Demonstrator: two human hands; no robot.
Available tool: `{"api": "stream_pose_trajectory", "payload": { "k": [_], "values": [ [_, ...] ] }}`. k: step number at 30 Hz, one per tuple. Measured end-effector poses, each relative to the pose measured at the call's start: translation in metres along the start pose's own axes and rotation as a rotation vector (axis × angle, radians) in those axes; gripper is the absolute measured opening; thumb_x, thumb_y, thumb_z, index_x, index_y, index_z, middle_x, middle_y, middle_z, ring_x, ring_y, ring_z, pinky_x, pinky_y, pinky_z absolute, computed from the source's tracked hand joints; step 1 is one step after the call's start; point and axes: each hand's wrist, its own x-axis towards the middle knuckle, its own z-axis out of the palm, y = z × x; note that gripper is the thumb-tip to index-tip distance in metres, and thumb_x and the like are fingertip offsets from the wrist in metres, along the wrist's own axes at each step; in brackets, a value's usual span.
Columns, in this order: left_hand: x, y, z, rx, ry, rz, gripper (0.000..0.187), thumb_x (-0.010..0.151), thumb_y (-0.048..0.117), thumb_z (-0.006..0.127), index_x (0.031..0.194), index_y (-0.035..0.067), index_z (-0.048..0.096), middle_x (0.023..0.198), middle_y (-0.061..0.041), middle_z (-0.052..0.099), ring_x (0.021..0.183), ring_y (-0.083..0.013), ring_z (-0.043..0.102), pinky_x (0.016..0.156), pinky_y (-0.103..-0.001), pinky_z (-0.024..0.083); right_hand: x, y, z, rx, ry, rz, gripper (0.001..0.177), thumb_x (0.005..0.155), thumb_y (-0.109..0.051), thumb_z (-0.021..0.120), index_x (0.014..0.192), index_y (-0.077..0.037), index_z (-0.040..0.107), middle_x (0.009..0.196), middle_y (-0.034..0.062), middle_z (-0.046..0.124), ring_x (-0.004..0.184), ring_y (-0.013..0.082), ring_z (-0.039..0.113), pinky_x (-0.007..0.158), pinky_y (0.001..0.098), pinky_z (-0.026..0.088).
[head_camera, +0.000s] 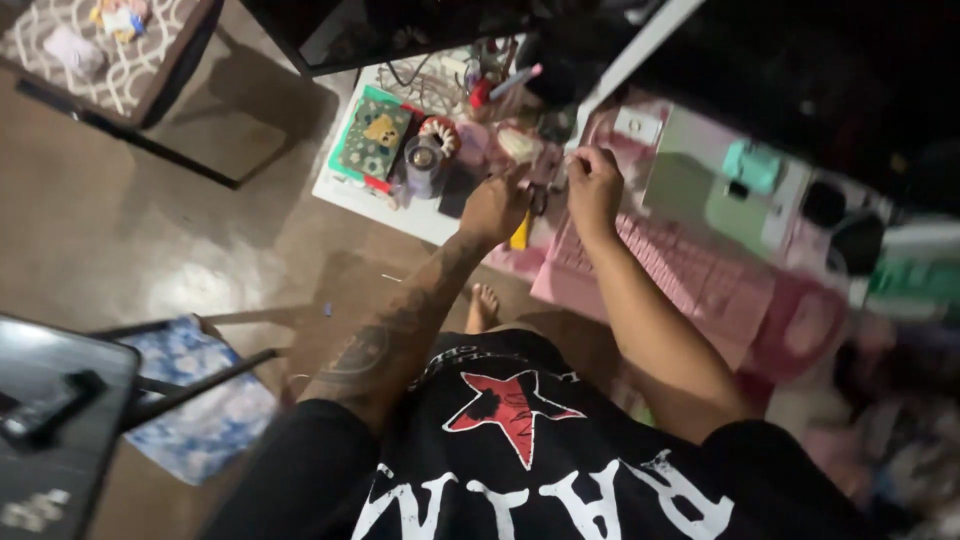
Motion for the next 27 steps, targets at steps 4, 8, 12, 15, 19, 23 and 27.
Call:
{"api": "stream_pose_trajectory", "payload": {
  "k": [4,8,12,15,19,23,27],
  "values": [
    [0.013,0.004,0.011,0.060,-0.109,-0.238,0.053,0.090,0.024,0.061,0.141,0.009,0.057,0.100,-0.026,0.072,0.094,-0.0449,0.068,0.082,-0.054,0.053,0.042,0.042,0.016,-0.019,-0.127,-0.037,0.009,0.092,-0.012,0.068,0.093,-0.004,0.072,0.090,0.0144,0.073,0.085,0.0307,0.070,0.077,0.0394,0.054],
    [0.013,0.010,0.009,0.042,-0.020,-0.304,0.053,0.088,0.022,0.061,0.139,0.009,0.059,0.111,-0.027,0.070,0.099,-0.0456,0.068,0.085,-0.053,0.053,0.065,0.078,0.039,-0.061,-0.203,-0.129,0.007,0.092,-0.012,0.070,0.089,-0.005,0.070,0.091,0.0144,0.071,0.090,0.0352,0.067,0.082,0.0441,0.052],
    [0.016,-0.006,0.016,0.012,-0.020,-0.288,0.055,0.089,0.023,0.061,0.140,0.005,0.056,0.126,-0.027,0.066,0.113,-0.0449,0.065,0.095,-0.050,0.052,0.078,0.086,0.049,-0.093,-0.201,-0.028,0.006,0.089,-0.012,0.071,0.087,-0.006,0.072,0.092,0.0139,0.070,0.089,0.0345,0.066,0.082,0.0435,0.052],
    [0.016,-0.013,0.020,0.039,-0.008,-0.329,0.052,0.091,0.024,0.060,0.140,0.006,0.057,0.135,-0.024,0.064,0.118,-0.0423,0.064,0.099,-0.047,0.052,0.080,0.101,0.058,-0.077,-0.207,-0.036,0.004,0.087,-0.009,0.073,0.086,-0.005,0.072,0.090,0.0137,0.070,0.090,0.0338,0.067,0.082,0.0430,0.052],
    [0.016,-0.016,0.025,0.053,0.020,-0.305,0.054,0.090,0.024,0.061,0.139,0.003,0.056,0.136,-0.026,0.061,0.116,-0.0447,0.063,0.096,-0.049,0.051,0.081,0.100,0.055,-0.107,-0.208,-0.080,0.005,0.088,-0.009,0.075,0.089,-0.005,0.075,0.091,0.0150,0.070,0.089,0.0354,0.066,0.080,0.0442,0.052],
    [0.015,-0.009,0.024,0.051,0.024,-0.318,0.051,0.092,0.024,0.062,0.138,0.003,0.057,0.130,-0.024,0.065,0.114,-0.0435,0.065,0.096,-0.049,0.052,0.075,0.099,0.046,0.049,-0.191,-0.001,0.011,0.094,-0.013,0.070,0.097,-0.002,0.073,0.093,0.0122,0.073,0.087,0.0295,0.070,0.081,0.0391,0.055],
    [0.008,0.007,0.007,0.038,0.088,-0.309,0.049,0.089,0.021,0.062,0.134,0.003,0.060,0.123,-0.023,0.068,0.110,-0.0425,0.067,0.092,-0.048,0.054,0.052,0.054,0.024,0.123,-0.182,-0.061,0.015,0.100,-0.013,0.069,0.097,0.001,0.072,0.092,0.0144,0.072,0.087,0.0293,0.068,0.081,0.0388,0.054]
  ]
}}
